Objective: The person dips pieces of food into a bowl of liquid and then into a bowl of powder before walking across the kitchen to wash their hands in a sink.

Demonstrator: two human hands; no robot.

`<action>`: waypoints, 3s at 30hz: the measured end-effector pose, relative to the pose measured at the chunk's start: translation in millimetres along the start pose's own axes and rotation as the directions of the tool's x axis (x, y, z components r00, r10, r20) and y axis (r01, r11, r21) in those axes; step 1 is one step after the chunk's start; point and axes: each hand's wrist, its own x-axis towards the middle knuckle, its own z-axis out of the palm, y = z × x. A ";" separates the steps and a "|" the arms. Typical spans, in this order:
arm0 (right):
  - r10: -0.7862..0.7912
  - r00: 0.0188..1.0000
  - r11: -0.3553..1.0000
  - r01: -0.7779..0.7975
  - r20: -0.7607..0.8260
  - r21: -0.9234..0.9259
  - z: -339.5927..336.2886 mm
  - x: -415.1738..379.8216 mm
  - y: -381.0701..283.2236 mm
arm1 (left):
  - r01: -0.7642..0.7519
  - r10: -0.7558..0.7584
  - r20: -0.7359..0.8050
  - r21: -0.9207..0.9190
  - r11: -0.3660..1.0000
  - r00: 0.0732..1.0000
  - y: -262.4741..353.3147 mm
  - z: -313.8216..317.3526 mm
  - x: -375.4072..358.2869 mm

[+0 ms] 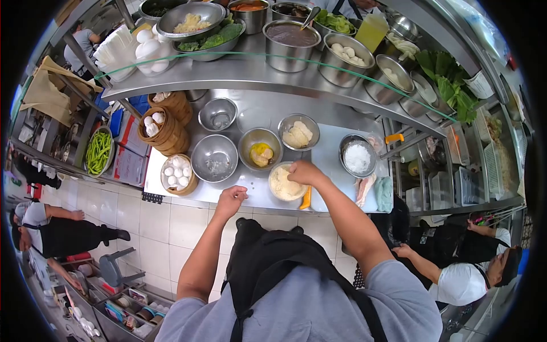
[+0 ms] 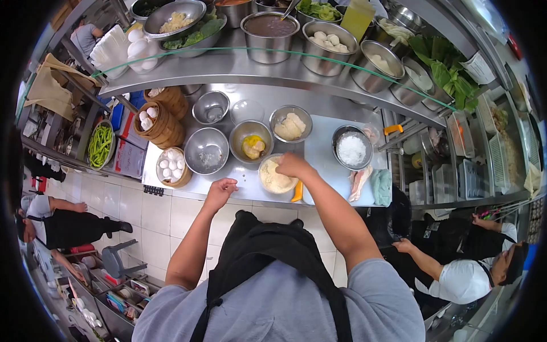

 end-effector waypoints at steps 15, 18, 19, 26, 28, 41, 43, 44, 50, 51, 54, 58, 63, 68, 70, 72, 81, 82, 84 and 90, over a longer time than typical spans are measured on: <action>0.027 0.995 0.995 -0.017 -0.092 0.103 51.5 11.9 6.1 | -0.030 0.031 0.004 -0.032 0.999 1.000 3.7 1.8 4.8; 0.092 0.993 0.984 -0.079 -0.078 0.157 55.2 27.3 -2.8 | -0.025 0.025 0.010 -0.034 0.999 1.000 1.2 3.4 2.1; 0.096 0.992 0.983 -0.082 -0.076 0.165 57.2 26.2 -5.5 | -0.037 0.037 0.028 -0.021 0.999 0.999 1.3 2.2 1.9; 0.074 0.986 0.995 -0.063 -0.149 0.078 61.7 39.1 -3.1 | 0.006 -0.005 0.006 -0.022 1.000 1.000 2.0 9.7 4.6; 0.099 0.983 0.986 -0.076 -0.158 0.146 75.0 35.0 -3.2 | -0.025 0.026 0.031 -0.032 0.999 0.999 -3.4 9.4 2.2; 0.089 0.934 0.987 -0.129 -0.346 -0.094 60.1 -10.4 -23.8 | -0.021 0.022 0.017 -0.044 0.999 1.000 -17.3 2.6 1.3; 0.157 0.949 0.987 -0.158 -0.274 0.019 44.1 -10.5 -21.8 | -0.028 0.029 0.014 -0.051 0.998 0.999 -14.7 1.8 -1.1; 0.157 0.949 0.987 -0.158 -0.273 0.019 36.2 -9.6 -19.3 | -0.027 0.028 0.014 -0.052 0.998 1.000 -14.2 1.1 -1.7; 0.076 0.997 0.995 -0.076 -0.014 -0.058 3.2 8.0 7.8 | -0.007 0.007 0.000 -0.002 1.000 1.000 -12.3 -0.1 -3.3; 0.075 0.997 0.995 -0.076 -0.014 -0.058 0.7 6.3 5.3 | -0.006 0.006 -0.002 -0.014 1.000 1.000 -11.4 -0.3 -2.9; 0.073 0.993 0.994 -0.065 -0.090 0.086 4.9 0.2 -3.6 | -0.005 0.005 -0.004 -0.013 1.000 1.000 -10.1 -2.9 -3.3; -0.007 0.997 0.999 0.010 -0.076 0.038 71.3 13.7 4.9 | 0.013 -0.013 0.014 -0.005 1.000 1.000 -14.2 -3.4 5.9; 0.104 0.992 0.994 -0.101 -0.070 0.046 56.9 -1.3 -16.1 | -0.165 0.166 -0.001 0.115 0.980 0.986 13.9 -2.6 35.6; 0.033 0.910 0.992 -0.080 -0.414 -0.098 55.2 -31.8 -39.4 | -0.231 0.260 -0.046 0.331 0.915 0.964 83.2 17.3 87.7; 0.036 0.906 0.991 -0.085 -0.421 -0.099 56.3 -30.0 -37.2 | -0.196 0.241 -0.047 0.442 0.875 0.969 86.2 32.7 120.9; 0.043 0.902 0.991 -0.094 -0.429 -0.098 53.6 -28.6 -34.8 | -0.162 0.223 -0.048 0.545 0.822 0.974 84.6 50.1 145.3; 0.176 0.945 0.871 -0.020 -0.275 0.491 11.4 -28.1 -8.8 | -0.093 0.083 0.053 0.782 0.616 0.995 92.8 63.8 172.9; 0.179 0.947 0.819 0.007 -0.267 0.573 7.4 -22.0 -1.6 | -0.097 0.084 0.057 0.783 0.614 0.995 88.4 63.3 176.4; 0.181 0.948 0.757 0.035 -0.262 0.652 -6.3 -10.6 7.8 | -0.147 0.148 0.070 0.781 0.607 0.986 80.8 61.2 183.0; 0.182 0.924 0.733 0.101 -0.337 0.672 -77.2 31.8 17.4 | -0.150 0.150 0.047 0.568 0.810 0.988 94.7 24.7 193.1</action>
